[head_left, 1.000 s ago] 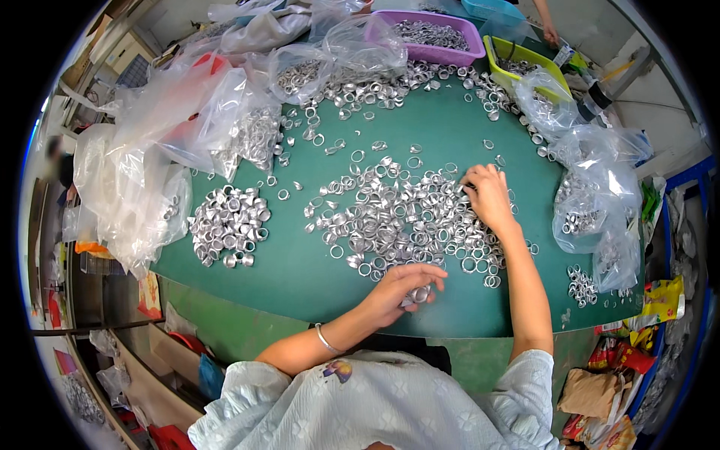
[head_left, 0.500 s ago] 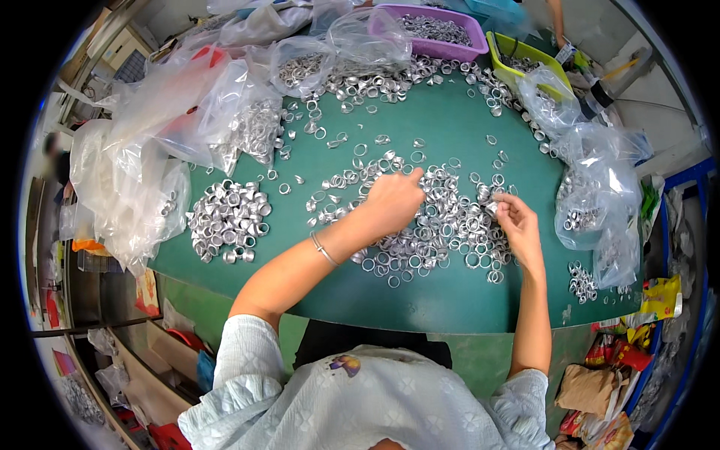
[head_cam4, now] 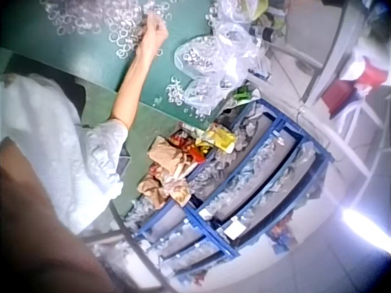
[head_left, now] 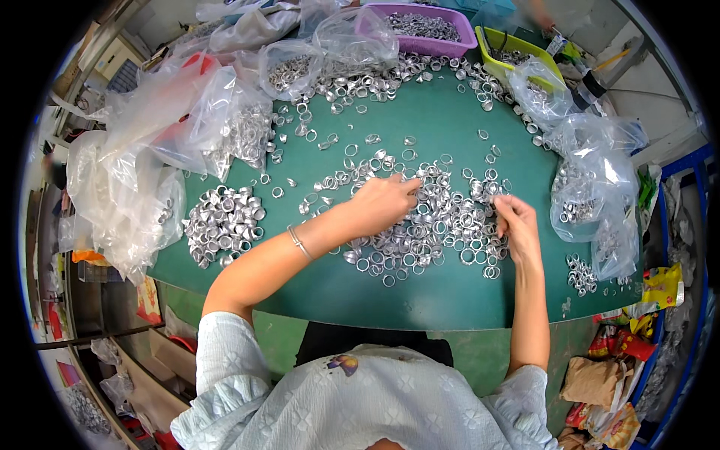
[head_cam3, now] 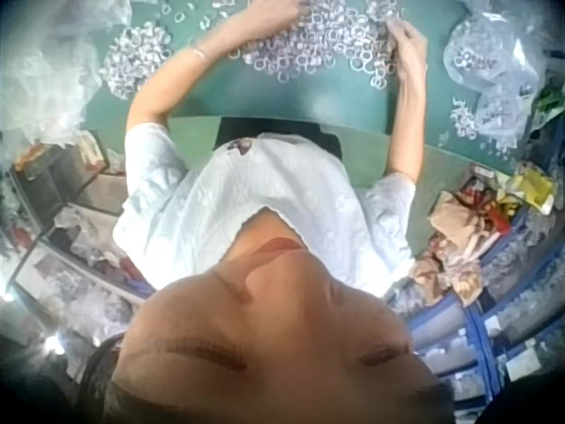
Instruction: The person sorts small metal rings on a worktable by hand, gathers them into a pile, and then places them into a clear plastic bag.
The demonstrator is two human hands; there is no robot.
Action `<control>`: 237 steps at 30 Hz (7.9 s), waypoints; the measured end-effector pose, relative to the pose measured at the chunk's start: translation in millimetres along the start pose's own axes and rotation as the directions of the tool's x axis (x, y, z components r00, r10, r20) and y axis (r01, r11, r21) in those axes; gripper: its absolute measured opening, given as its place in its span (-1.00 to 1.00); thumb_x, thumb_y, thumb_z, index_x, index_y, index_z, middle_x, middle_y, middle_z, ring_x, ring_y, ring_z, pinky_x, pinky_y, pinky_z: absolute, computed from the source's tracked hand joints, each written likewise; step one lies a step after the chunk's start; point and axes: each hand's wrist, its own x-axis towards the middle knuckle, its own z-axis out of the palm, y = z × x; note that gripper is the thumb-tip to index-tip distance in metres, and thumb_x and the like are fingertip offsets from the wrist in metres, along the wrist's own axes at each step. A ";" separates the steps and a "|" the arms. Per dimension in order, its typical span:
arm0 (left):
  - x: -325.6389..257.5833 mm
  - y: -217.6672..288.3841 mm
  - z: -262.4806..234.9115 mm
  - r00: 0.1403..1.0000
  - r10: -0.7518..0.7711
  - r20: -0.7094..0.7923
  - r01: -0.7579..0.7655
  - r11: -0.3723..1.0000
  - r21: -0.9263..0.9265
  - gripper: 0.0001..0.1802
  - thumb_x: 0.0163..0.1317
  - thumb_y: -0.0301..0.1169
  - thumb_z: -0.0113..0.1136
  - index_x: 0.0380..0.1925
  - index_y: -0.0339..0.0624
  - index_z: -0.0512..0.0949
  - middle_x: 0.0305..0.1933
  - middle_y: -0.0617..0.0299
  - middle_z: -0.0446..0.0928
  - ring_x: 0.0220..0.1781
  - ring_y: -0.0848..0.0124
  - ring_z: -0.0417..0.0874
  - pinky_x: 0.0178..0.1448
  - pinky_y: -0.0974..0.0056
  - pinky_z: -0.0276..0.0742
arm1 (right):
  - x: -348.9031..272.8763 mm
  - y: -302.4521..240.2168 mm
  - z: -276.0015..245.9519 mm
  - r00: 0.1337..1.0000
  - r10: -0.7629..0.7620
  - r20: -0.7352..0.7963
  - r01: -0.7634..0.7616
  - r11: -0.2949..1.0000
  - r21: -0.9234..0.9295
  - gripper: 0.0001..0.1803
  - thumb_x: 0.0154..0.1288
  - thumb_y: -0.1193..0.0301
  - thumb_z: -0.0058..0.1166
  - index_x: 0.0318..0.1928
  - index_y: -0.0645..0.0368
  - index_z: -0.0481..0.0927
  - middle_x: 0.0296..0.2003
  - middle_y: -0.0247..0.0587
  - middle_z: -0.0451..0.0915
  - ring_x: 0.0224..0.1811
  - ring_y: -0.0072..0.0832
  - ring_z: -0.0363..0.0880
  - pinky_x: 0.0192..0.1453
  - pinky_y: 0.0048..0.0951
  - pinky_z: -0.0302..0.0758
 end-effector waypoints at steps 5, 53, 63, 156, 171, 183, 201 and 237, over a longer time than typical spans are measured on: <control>-0.2 6.1 -5.6 0.968 -0.203 -0.150 0.133 0.915 -0.380 -0.89 -0.03 -0.47 0.25 -0.54 -0.24 0.51 -0.23 0.18 0.52 -0.27 0.24 0.59 -0.28 0.20 0.55 | 43.9 -16.4 15.9 0.919 -0.393 0.031 0.236 0.487 -0.841 -0.84 0.10 0.34 0.18 -0.37 0.18 0.64 -0.45 -0.12 0.59 -0.43 -0.22 0.52 -0.30 -0.29 0.45; -93.0 56.7 3.2 0.849 -0.325 0.415 -0.089 -0.864 -0.496 -0.76 0.20 -0.43 0.01 -0.14 -0.27 0.35 -0.13 -0.19 0.44 -0.47 0.37 0.41 -0.72 0.55 0.25 | -115.1 7.2 -83.8 0.807 -0.322 -0.495 0.154 0.924 -0.350 -0.86 0.17 0.48 0.14 -0.37 0.34 0.56 -0.32 -0.21 0.61 -0.23 -0.56 0.51 -0.07 -0.49 0.42; -104.9 74.9 5.0 0.819 -0.317 0.477 -0.169 -0.930 -0.327 -0.70 0.26 -0.27 0.07 -0.05 -0.11 0.41 -0.21 0.06 0.48 -0.38 0.36 0.46 -0.67 0.55 0.28 | -51.7 18.0 -271.8 0.300 -0.806 -0.510 -0.253 0.448 -0.858 -0.67 0.26 0.28 0.05 -0.14 0.31 0.55 -0.27 -0.01 0.62 -0.20 -0.15 0.58 -0.03 -0.26 0.43; 315.4 518.1 117.6 0.455 0.646 0.614 0.033 0.676 -0.736 -0.71 0.16 -0.45 0.12 -0.10 -0.30 0.51 -0.32 0.07 0.61 -0.29 0.36 0.65 -0.19 0.33 0.54 | -435.6 207.2 -286.1 0.363 0.591 -0.720 -0.234 0.806 0.544 -0.56 0.21 0.13 0.06 -0.16 0.30 0.55 -0.42 -0.14 0.60 -0.44 -0.42 0.57 -0.35 -0.36 0.50; 499.5 612.8 392.3 -0.074 0.604 0.793 -0.276 0.752 -0.599 -0.60 0.15 -0.20 0.11 -0.11 -0.26 0.56 -0.10 0.04 0.60 -0.05 0.26 0.60 0.04 0.27 0.46 | -529.5 143.1 -432.1 -0.010 0.827 -0.562 -0.622 0.435 0.651 -0.43 0.12 -0.05 0.04 -0.15 0.23 0.62 -0.11 0.06 0.58 -0.04 -0.06 0.54 0.04 -0.14 0.44; 542.2 795.6 406.6 -0.241 0.618 0.748 -0.355 0.661 -0.661 -0.58 0.20 -0.14 0.08 -0.09 -0.24 0.54 -0.08 0.08 0.59 -0.07 0.33 0.59 0.03 0.29 0.46 | -604.0 139.3 -463.1 -0.150 0.851 -0.503 -0.456 0.392 0.799 -0.37 -0.03 -0.17 0.14 -0.17 0.12 0.65 -0.16 -0.03 0.62 -0.08 -0.11 0.56 0.01 -0.18 0.46; 571.7 952.4 403.2 -0.293 0.443 0.847 -0.389 0.754 -0.529 -0.55 0.21 -0.11 0.07 -0.05 -0.22 0.50 -0.02 0.08 0.55 -0.04 0.27 0.57 0.03 0.22 0.44 | -647.2 135.7 -518.5 -0.087 0.749 -0.657 0.010 0.660 0.751 -0.23 0.22 -0.24 -0.19 -0.27 0.33 0.64 -0.33 0.04 0.63 -0.30 -0.20 0.57 -0.10 -0.23 0.44; 285.7 1667.3 401.7 -0.520 0.242 0.819 -0.656 0.501 -0.565 -0.49 0.24 -0.06 0.04 0.04 -0.19 0.43 0.09 0.07 0.46 0.02 0.15 0.52 0.05 0.07 0.41 | -1030.7 261.3 -629.4 -0.434 0.866 -0.248 0.408 0.434 0.803 -0.35 0.26 -0.13 -0.21 -0.15 0.23 0.62 -0.11 0.19 0.55 0.01 0.05 0.48 0.09 -0.14 0.37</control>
